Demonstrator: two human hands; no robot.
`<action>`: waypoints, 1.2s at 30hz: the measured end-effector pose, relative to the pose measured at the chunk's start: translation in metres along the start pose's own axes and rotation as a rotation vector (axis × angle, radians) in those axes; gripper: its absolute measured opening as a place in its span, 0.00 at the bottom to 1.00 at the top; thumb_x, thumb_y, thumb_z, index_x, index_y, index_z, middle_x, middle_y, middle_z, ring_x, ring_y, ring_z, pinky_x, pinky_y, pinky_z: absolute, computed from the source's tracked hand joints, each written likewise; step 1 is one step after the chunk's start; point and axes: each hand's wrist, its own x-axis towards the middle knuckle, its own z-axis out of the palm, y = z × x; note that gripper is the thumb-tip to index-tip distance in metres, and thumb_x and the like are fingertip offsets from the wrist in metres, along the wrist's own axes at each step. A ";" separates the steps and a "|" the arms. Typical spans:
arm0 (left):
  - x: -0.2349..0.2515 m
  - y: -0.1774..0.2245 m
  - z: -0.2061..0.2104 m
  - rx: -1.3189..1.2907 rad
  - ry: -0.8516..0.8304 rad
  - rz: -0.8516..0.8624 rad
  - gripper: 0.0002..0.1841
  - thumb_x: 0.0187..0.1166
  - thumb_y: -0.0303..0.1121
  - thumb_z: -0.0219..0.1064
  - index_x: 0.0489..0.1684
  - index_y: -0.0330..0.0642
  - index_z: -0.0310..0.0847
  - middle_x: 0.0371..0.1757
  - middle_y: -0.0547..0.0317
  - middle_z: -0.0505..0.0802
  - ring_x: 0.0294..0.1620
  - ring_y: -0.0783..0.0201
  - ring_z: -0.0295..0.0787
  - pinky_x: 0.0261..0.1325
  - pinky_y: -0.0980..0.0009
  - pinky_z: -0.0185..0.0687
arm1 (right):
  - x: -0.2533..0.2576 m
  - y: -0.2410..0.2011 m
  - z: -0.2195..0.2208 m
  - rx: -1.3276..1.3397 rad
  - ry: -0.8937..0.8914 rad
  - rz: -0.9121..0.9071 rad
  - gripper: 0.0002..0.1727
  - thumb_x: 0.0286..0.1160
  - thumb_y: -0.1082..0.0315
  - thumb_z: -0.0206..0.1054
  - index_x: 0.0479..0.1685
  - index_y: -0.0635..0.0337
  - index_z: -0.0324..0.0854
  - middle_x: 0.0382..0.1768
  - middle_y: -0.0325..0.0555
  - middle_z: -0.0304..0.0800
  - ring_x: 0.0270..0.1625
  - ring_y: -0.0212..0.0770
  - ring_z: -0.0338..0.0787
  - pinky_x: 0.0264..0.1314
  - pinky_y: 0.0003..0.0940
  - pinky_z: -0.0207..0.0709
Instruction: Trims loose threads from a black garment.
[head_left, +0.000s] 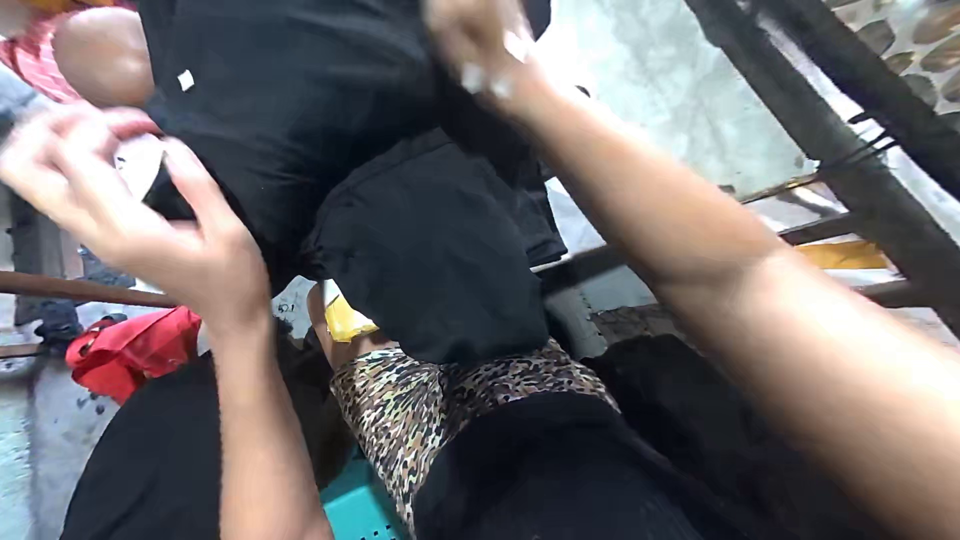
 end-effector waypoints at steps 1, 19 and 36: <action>-0.029 0.012 -0.007 -0.076 0.013 0.061 0.18 0.89 0.36 0.57 0.65 0.32 0.81 0.72 0.42 0.81 0.78 0.54 0.73 0.79 0.62 0.67 | -0.023 -0.010 -0.009 0.031 0.122 -0.106 0.16 0.83 0.72 0.54 0.33 0.73 0.83 0.27 0.52 0.85 0.35 0.37 0.86 0.43 0.33 0.76; -0.126 0.086 -0.016 -0.097 0.050 0.059 0.13 0.81 0.39 0.67 0.39 0.38 0.89 0.43 0.47 0.92 0.54 0.54 0.87 0.63 0.62 0.76 | -0.236 -0.087 -0.112 -0.264 -0.052 -0.211 0.07 0.90 0.62 0.58 0.53 0.54 0.75 0.35 0.45 0.68 0.35 0.41 0.72 0.43 0.29 0.70; -0.160 0.048 -0.006 -0.033 0.192 0.057 0.10 0.85 0.36 0.62 0.42 0.37 0.74 0.50 0.52 0.80 0.59 0.69 0.78 0.69 0.79 0.69 | -0.272 -0.017 -0.045 -0.308 0.025 -0.161 0.08 0.81 0.66 0.63 0.44 0.62 0.73 0.41 0.55 0.76 0.32 0.42 0.76 0.31 0.27 0.70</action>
